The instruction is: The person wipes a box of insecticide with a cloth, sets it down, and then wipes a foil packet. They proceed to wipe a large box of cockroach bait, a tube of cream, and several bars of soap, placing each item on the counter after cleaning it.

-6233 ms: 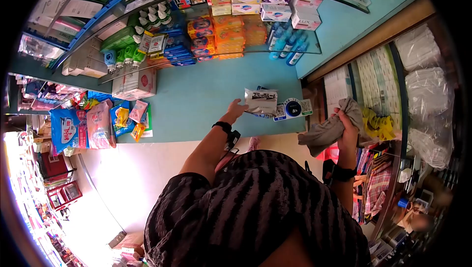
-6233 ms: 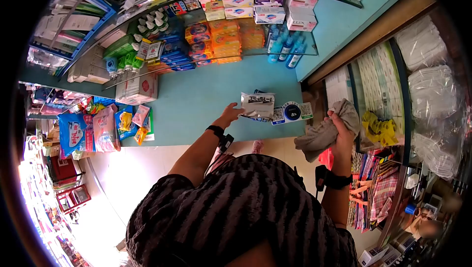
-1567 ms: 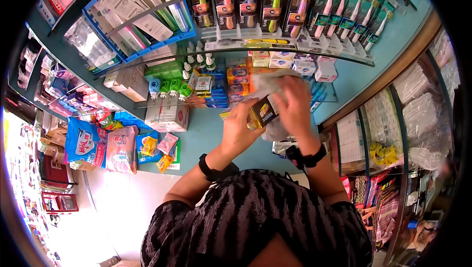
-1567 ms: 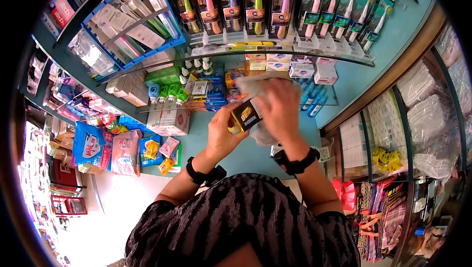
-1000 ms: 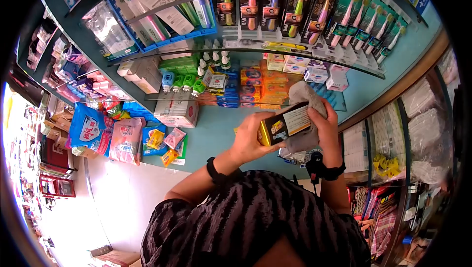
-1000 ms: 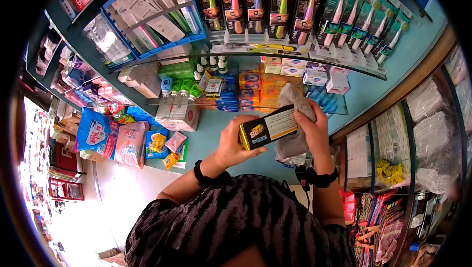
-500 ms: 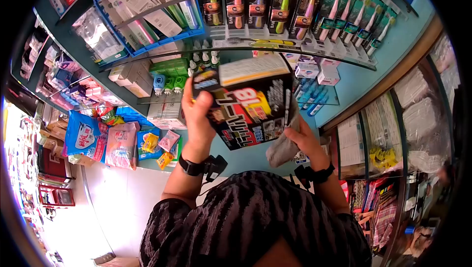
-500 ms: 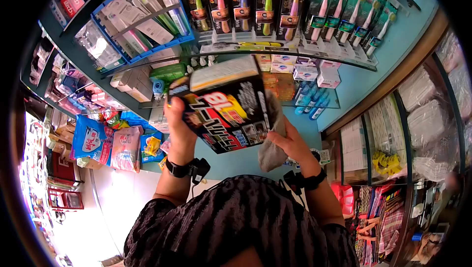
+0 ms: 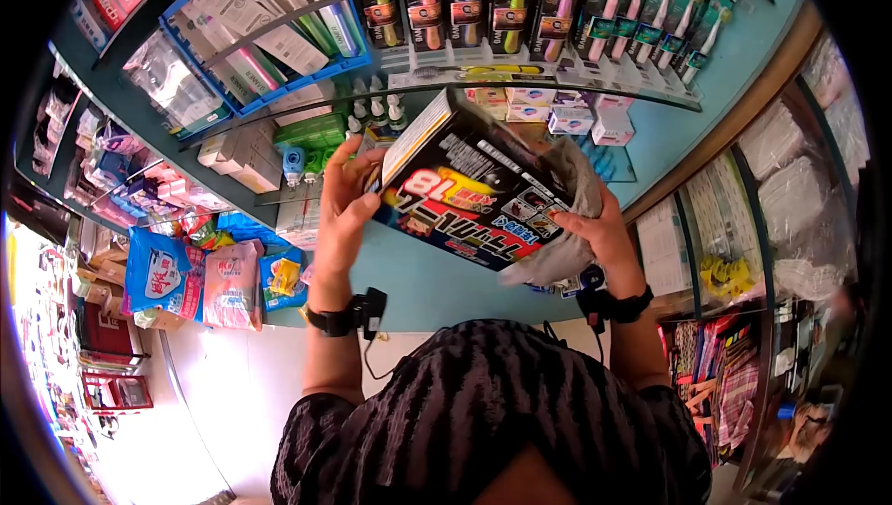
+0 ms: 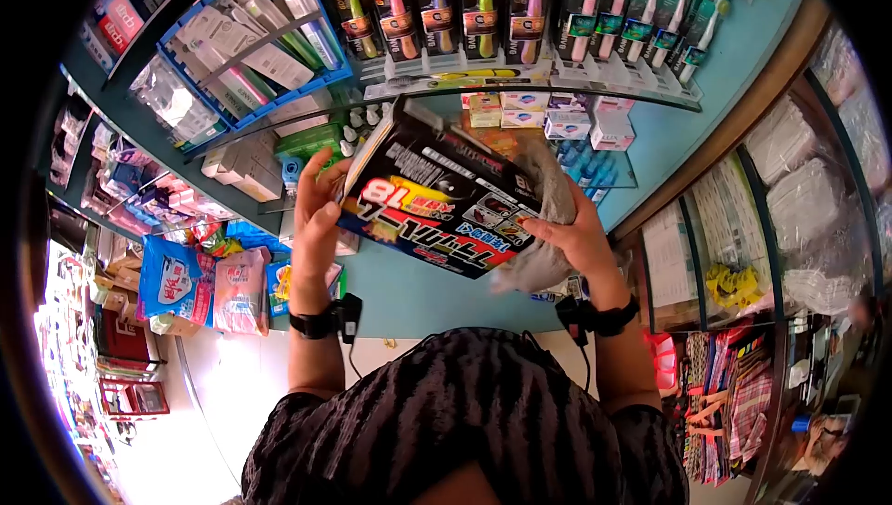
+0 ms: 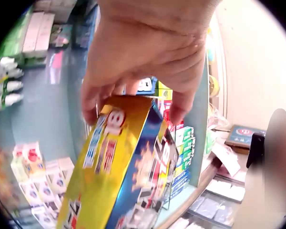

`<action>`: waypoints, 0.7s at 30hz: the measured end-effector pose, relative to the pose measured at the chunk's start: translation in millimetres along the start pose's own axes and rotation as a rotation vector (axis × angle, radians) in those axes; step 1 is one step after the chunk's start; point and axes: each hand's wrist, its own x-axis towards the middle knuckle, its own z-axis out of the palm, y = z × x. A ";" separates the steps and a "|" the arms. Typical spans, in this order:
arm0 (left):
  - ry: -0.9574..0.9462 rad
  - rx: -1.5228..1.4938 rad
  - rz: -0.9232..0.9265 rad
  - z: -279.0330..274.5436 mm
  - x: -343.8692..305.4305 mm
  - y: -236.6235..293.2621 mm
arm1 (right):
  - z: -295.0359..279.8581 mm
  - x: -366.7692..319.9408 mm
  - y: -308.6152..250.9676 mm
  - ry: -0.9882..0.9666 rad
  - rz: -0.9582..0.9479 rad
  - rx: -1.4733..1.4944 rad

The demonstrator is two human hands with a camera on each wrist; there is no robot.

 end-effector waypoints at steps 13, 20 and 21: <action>0.009 0.125 -0.113 14.6 -14.2 -13.2 | 5.4 -9.1 6.9 0.048 -0.147 -0.014; 0.193 0.032 -0.200 -1.9 -26.1 -38.1 | 11.9 -24.1 28.4 0.031 0.052 0.038; 0.301 -0.045 -0.209 -1.2 -27.7 -42.8 | 13.4 -22.8 37.1 -0.009 0.017 0.053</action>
